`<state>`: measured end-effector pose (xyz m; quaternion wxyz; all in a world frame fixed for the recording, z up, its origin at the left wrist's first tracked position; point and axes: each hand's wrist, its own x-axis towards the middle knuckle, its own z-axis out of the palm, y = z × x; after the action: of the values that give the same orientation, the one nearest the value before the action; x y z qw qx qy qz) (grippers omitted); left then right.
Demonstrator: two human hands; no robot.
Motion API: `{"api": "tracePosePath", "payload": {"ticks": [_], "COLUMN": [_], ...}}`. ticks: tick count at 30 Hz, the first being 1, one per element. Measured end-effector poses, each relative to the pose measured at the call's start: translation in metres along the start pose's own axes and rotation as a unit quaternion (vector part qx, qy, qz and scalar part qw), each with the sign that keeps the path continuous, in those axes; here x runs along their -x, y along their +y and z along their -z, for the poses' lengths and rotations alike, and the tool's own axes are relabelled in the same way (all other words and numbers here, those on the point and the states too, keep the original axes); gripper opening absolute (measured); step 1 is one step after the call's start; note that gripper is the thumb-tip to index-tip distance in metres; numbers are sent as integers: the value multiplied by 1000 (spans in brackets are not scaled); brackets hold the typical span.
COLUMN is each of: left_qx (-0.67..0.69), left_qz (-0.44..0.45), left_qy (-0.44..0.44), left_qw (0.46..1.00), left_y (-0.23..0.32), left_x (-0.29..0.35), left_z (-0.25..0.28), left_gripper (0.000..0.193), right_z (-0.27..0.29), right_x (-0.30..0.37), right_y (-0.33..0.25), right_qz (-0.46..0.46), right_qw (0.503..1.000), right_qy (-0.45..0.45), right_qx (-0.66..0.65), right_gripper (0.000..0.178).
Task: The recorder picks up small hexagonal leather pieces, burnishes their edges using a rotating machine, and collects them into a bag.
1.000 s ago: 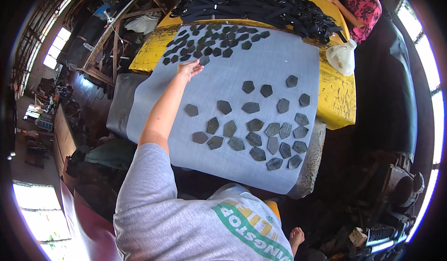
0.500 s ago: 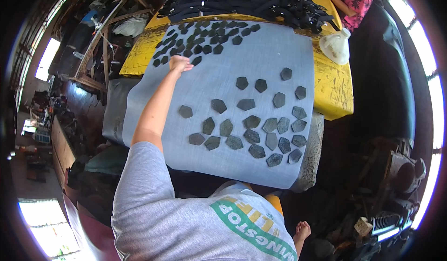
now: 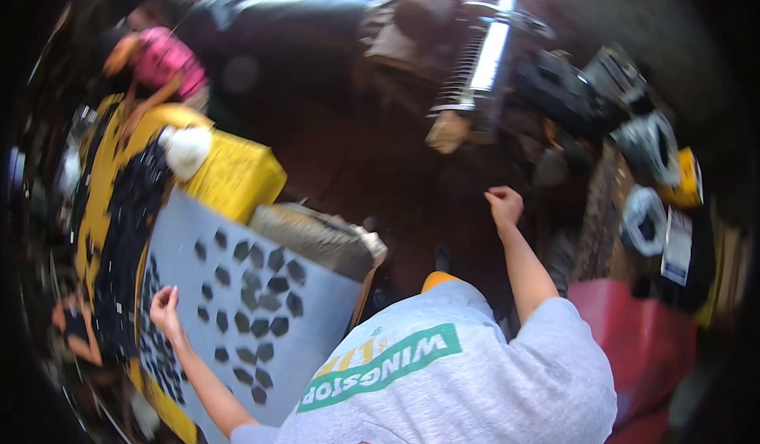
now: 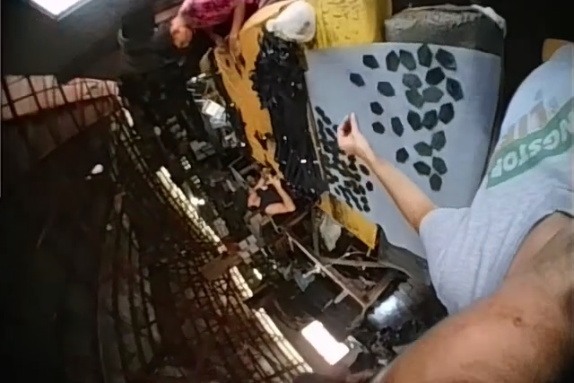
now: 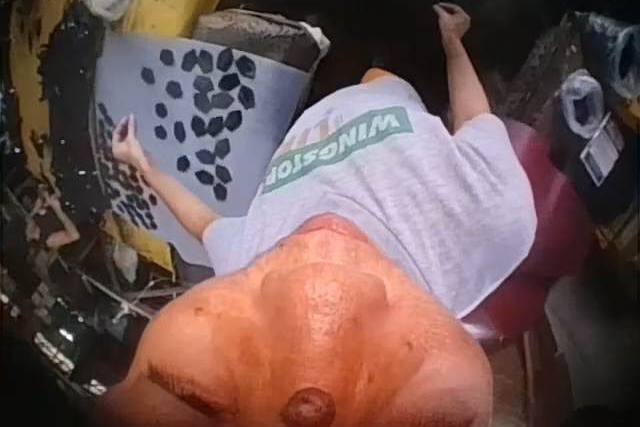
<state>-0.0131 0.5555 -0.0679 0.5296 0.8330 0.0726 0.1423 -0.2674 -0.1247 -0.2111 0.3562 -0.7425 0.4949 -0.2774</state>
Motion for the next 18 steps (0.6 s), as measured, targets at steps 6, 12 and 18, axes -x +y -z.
{"api": "tracePosePath", "payload": {"ticks": [6,12,18], "left_qx": [58,11,7], "left_qz": [-45,-65,-79], "left_qy": [-202,-328,-442], "left_qw": [977,942,894], "left_y": [119,172,204], "left_x": [38,74,124], "left_z": [-154,-269,-357], "left_gripper": [13,21,26], "right_z": [86,225,401], "right_x": [-66,-160,-267], "right_y": [-27,-22,53], "right_qz": [87,223,113], "right_qw": [989,910,894], "right_qy": [89,337,397], "right_qx": [-82,94,174], "right_gripper": [9,27,28]}}
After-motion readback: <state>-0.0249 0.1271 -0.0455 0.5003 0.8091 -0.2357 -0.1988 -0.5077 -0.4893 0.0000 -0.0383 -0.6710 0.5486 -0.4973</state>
